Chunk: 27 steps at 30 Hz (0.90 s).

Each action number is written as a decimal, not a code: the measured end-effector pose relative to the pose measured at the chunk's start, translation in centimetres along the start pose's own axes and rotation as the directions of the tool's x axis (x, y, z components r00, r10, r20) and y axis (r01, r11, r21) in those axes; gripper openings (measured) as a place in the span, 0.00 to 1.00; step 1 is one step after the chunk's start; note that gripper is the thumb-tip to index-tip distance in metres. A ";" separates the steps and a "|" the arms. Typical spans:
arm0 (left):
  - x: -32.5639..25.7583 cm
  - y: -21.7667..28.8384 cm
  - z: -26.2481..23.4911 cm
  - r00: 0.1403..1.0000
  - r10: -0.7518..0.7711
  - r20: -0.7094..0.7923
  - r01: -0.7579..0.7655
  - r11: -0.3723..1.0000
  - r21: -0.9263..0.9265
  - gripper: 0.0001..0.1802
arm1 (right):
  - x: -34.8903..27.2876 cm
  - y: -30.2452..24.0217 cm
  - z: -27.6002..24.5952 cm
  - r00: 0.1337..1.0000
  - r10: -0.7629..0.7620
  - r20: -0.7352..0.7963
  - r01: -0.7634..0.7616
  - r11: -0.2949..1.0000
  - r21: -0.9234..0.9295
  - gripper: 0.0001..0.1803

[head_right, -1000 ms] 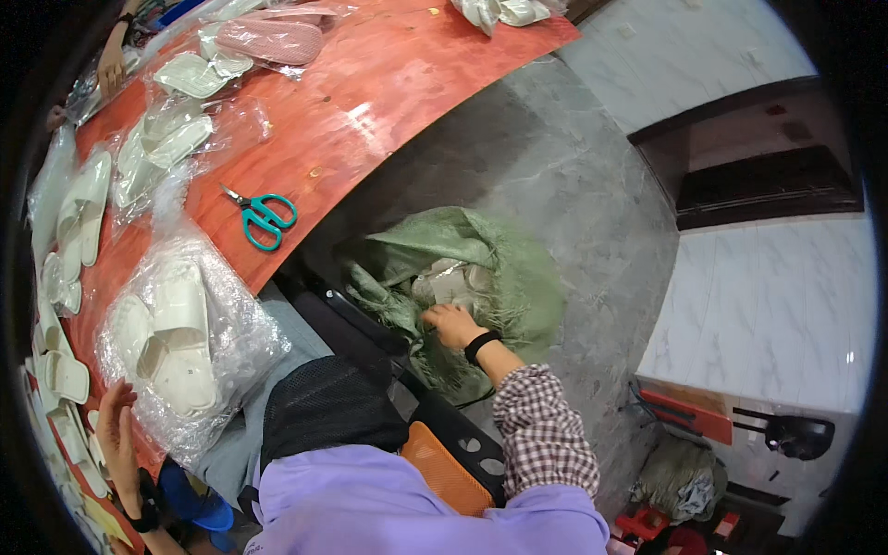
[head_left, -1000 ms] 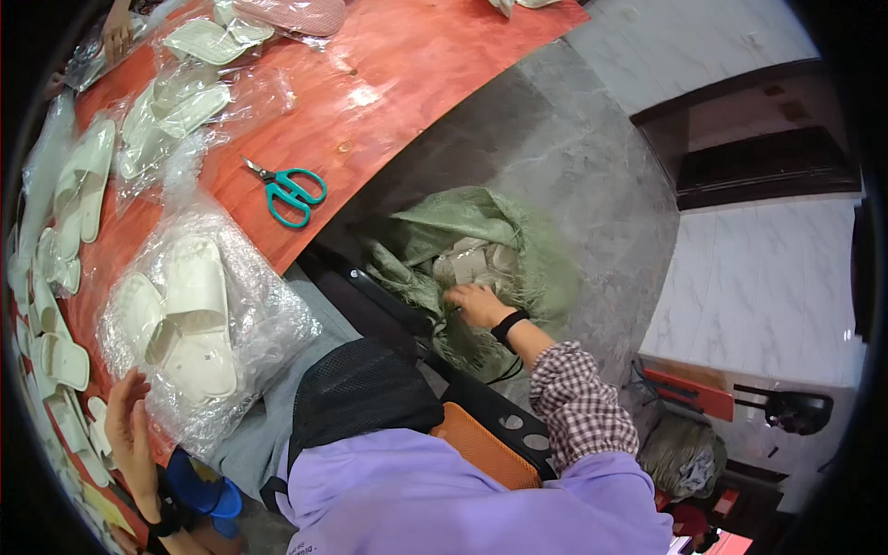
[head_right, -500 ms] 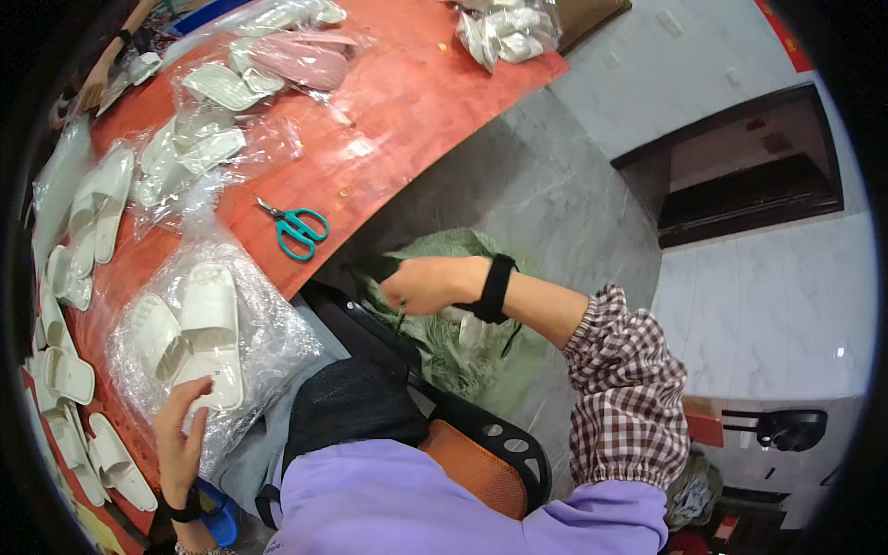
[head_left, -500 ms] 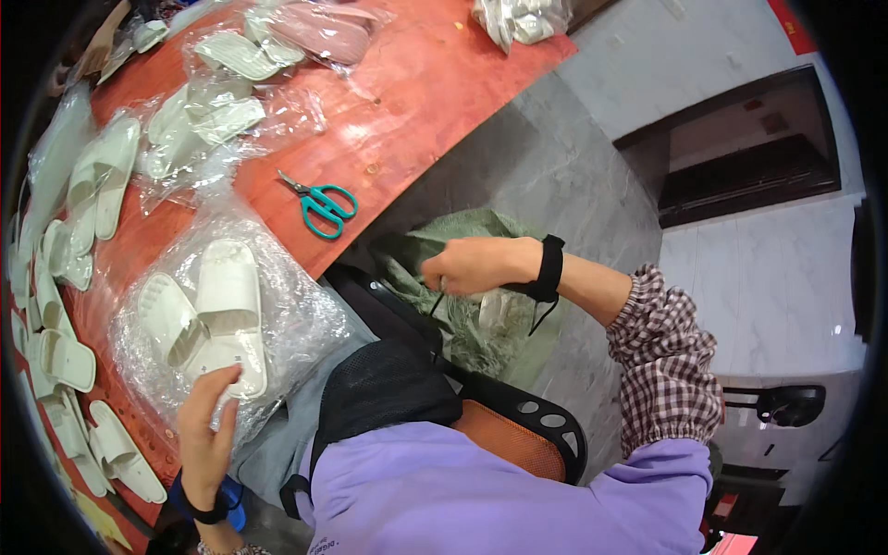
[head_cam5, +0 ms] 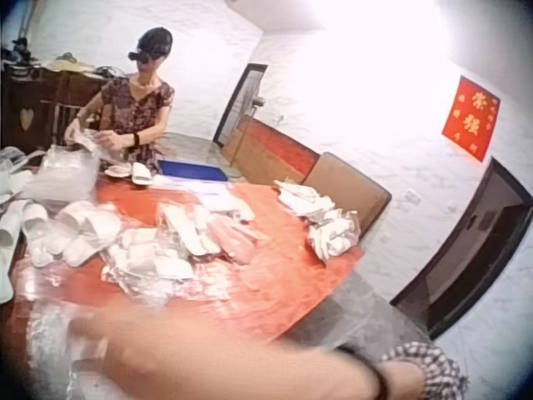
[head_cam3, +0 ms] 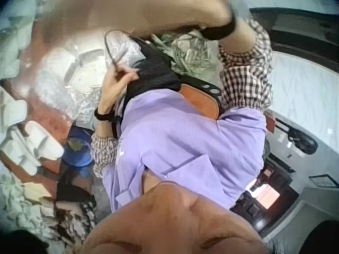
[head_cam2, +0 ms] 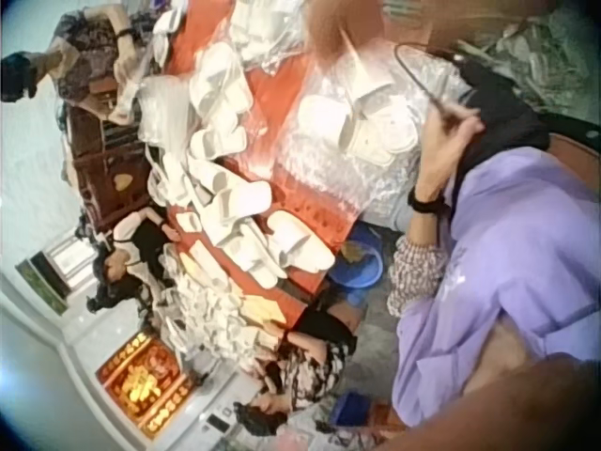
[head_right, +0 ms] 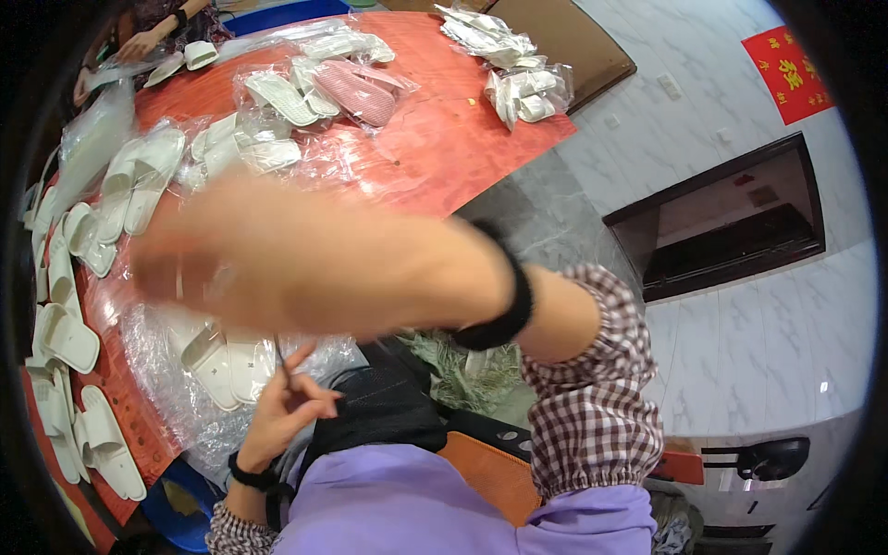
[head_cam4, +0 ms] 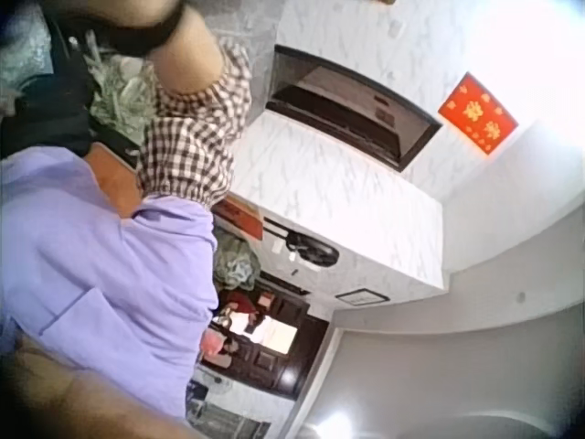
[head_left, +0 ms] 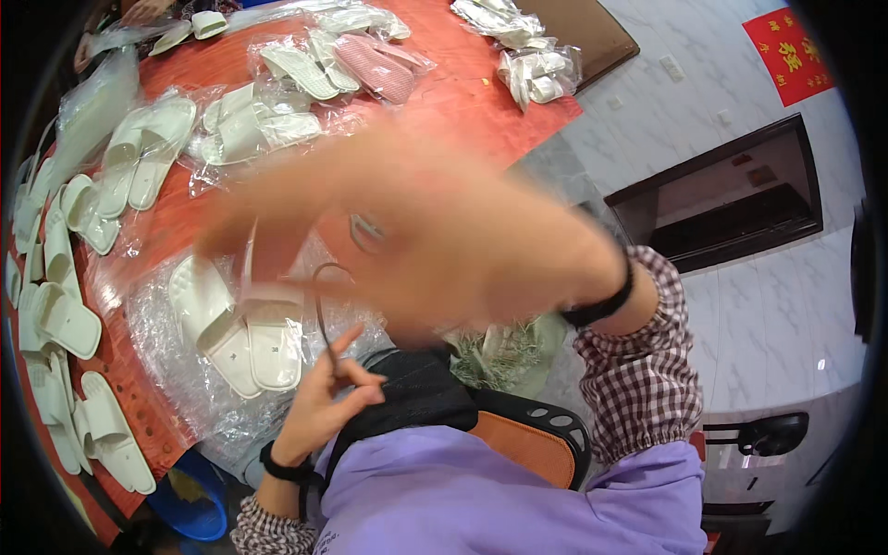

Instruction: Packing white slippers into individual plastic bags and then into a larger green storage sack.

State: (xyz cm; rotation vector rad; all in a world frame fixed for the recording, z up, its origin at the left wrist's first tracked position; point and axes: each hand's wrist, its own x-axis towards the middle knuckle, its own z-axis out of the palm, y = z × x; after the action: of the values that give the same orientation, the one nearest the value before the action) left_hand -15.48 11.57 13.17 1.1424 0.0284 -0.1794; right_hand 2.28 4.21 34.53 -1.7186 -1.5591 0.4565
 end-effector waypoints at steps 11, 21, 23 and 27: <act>-12.4 3.8 -5.1 0.950 0.167 -0.263 -0.130 0.980 0.154 0.11 | -35.8 22.5 -5.3 0.257 0.853 -0.454 -0.477 0.520 0.708 0.18; -4.7 4.9 -1.9 0.722 -0.347 -0.599 0.692 0.365 0.623 0.09 | -46.0 30.0 15.6 -0.132 0.943 0.305 -0.727 -0.302 0.617 0.20; -2.5 5.0 -1.6 0.744 -0.334 -0.578 0.667 0.325 0.670 0.06 | -48.7 27.8 13.7 -0.120 0.861 0.494 -0.664 -0.439 0.605 0.23; 2.0 2.9 -0.1 0.923 -0.168 -0.347 0.378 0.213 0.901 0.06 | -57.8 24.8 12.1 -0.426 0.892 0.151 -0.493 -0.369 0.788 0.27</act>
State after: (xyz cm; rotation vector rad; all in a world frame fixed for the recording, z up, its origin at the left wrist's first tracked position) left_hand -13.10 12.61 15.47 2.4526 0.3371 -0.4606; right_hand -0.28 -46.74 -4.16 -1.7972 1.0644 0.8061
